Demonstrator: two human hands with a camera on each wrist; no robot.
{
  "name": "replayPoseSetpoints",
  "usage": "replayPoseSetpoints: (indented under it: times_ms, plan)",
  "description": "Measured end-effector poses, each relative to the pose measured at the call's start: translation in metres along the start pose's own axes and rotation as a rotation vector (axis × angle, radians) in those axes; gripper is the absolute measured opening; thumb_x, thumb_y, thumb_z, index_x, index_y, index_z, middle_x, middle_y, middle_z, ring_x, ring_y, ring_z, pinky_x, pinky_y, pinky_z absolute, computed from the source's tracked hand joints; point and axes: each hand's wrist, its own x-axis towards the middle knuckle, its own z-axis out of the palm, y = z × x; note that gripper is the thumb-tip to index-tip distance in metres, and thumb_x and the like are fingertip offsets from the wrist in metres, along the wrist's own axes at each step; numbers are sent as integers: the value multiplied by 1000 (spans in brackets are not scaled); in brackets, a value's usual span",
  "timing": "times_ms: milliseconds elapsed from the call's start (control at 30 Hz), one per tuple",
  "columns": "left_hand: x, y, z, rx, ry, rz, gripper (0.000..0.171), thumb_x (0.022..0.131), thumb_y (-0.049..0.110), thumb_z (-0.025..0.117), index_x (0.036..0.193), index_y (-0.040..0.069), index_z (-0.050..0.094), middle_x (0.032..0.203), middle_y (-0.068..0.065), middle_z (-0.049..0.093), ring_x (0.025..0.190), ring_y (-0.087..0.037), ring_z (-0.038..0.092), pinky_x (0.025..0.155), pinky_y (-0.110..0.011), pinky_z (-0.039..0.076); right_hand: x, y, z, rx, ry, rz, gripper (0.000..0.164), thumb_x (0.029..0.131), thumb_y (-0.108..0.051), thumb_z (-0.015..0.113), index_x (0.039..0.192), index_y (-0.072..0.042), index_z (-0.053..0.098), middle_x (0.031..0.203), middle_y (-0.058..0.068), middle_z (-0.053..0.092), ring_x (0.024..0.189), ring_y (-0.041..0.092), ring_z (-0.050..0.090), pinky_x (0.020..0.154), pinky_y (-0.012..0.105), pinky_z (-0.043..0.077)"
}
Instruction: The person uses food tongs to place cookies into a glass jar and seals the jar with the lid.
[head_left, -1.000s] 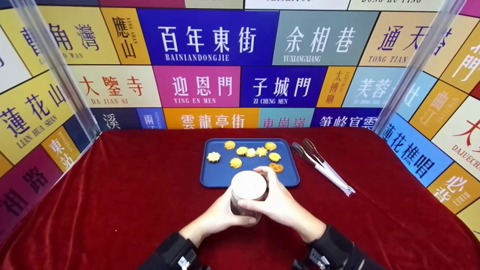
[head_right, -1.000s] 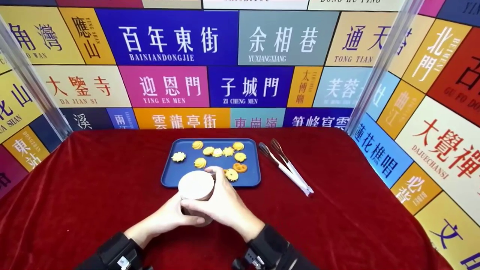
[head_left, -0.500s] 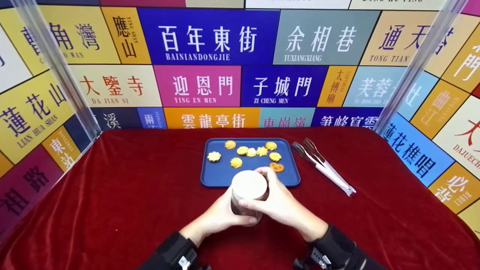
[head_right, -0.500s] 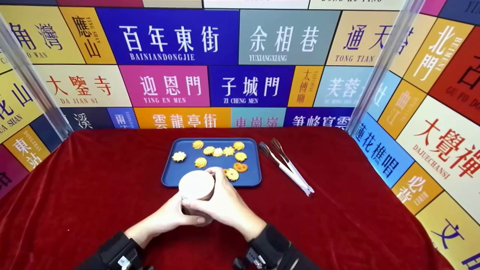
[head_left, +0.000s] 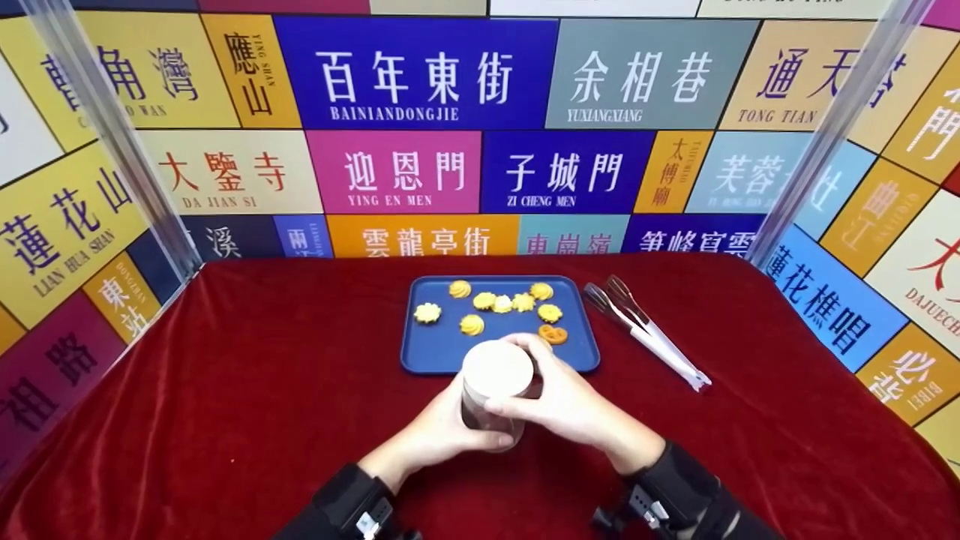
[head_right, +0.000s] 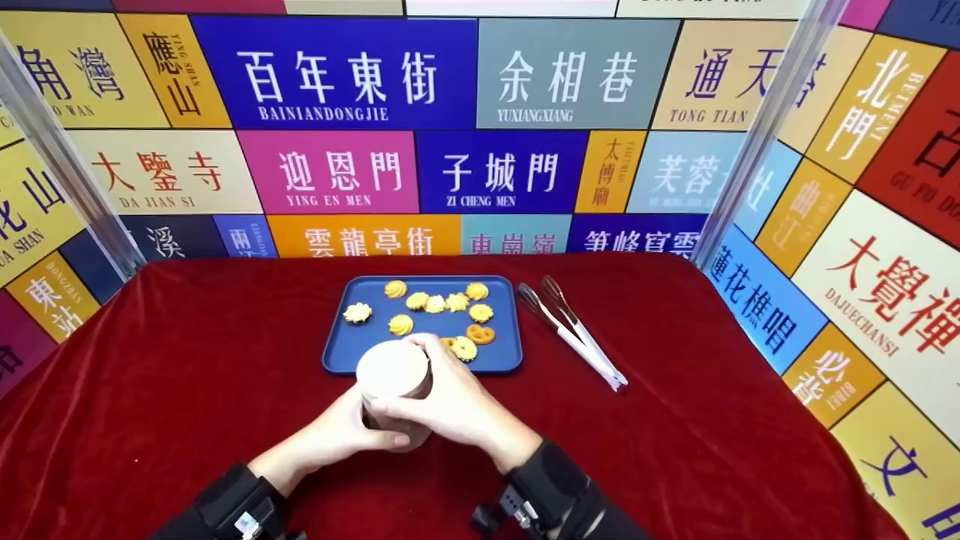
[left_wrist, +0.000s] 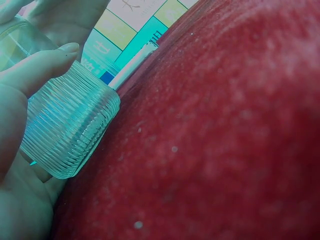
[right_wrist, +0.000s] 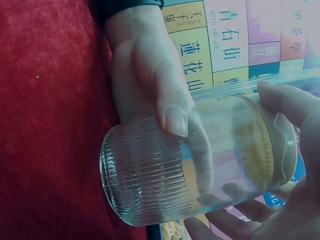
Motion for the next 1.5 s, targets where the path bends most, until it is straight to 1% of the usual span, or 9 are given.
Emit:
replayPoseSetpoints:
  times_ms: [167, 300, 400, 567, 700, 867, 1067, 1300, 1500]
  plan:
    - [0, -1, 0, -9, 0, 5, 102, 80, 12, 92, 162, 17, 32, 148, -2, 57, 133, -19, 56, 113, -32, 45, 0, 0, 1, -8, -2, -10, 81, 84, -38, 92, 149, -15, 49, 141, 2, 60, 130, 22, 56, 113, 52, 41]
    - [0, -2, 1, -2, 7, 7, 101, 80, 12, 93, 162, 17, 34, 146, -2, 59, 133, -19, 57, 113, -32, 45, 0, 1, 3, -14, 16, -35, 84, 81, -37, 94, 147, -14, 49, 139, 4, 62, 129, 23, 58, 112, 52, 42]
    - [0, -2, 1, 8, 8, 9, 101, 80, 13, 93, 162, 17, 34, 146, -1, 60, 133, -19, 57, 114, -32, 44, -1, 2, 5, -13, 31, -36, 88, 78, -37, 95, 148, -14, 47, 139, 5, 62, 127, 24, 59, 111, 52, 44]
    - [0, -2, 1, -1, -1, 11, 102, 80, 13, 93, 162, 18, 33, 147, -1, 58, 134, -19, 56, 114, -33, 45, -1, 1, 9, 12, 64, 7, 89, 78, -37, 96, 148, -15, 45, 138, 6, 61, 127, 23, 58, 110, 51, 44]
    - [0, -3, 1, -8, 1, 8, 102, 80, 12, 93, 162, 17, 32, 148, -2, 57, 134, -20, 55, 113, -33, 45, -1, 1, 12, 22, 113, 55, 84, 77, -39, 97, 142, -17, 48, 134, 4, 62, 124, 21, 59, 107, 49, 45]
    - [0, -3, 2, -6, 3, 7, 102, 80, 12, 93, 162, 17, 32, 148, -2, 57, 134, -20, 55, 114, -33, 45, -2, 0, 15, 3, 156, 76, 81, 75, -41, 98, 137, -18, 50, 130, 4, 64, 120, 20, 61, 105, 48, 46]
    - [1, -2, 2, -2, 2, 11, 103, 80, 12, 93, 163, 18, 32, 148, -2, 57, 134, -19, 55, 114, -33, 45, -2, 0, 14, -8, 154, 70, 80, 76, -41, 97, 136, -18, 50, 129, 4, 64, 119, 21, 61, 104, 48, 46]
    - [1, -2, 1, -21, -8, 10, 100, 80, 12, 92, 161, 16, 33, 147, -3, 57, 132, -20, 57, 112, -33, 46, -1, 0, 14, 14, 129, 59, 80, 77, -39, 96, 137, -15, 48, 130, 4, 62, 122, 21, 59, 105, 47, 46]
    - [2, -2, 0, -19, -3, 8, 101, 80, 13, 93, 162, 17, 33, 148, -2, 56, 135, -20, 54, 114, -34, 44, -1, 0, 11, 17, 103, 52, 81, 79, -39, 96, 139, -16, 47, 132, 5, 62, 123, 22, 59, 107, 48, 45]
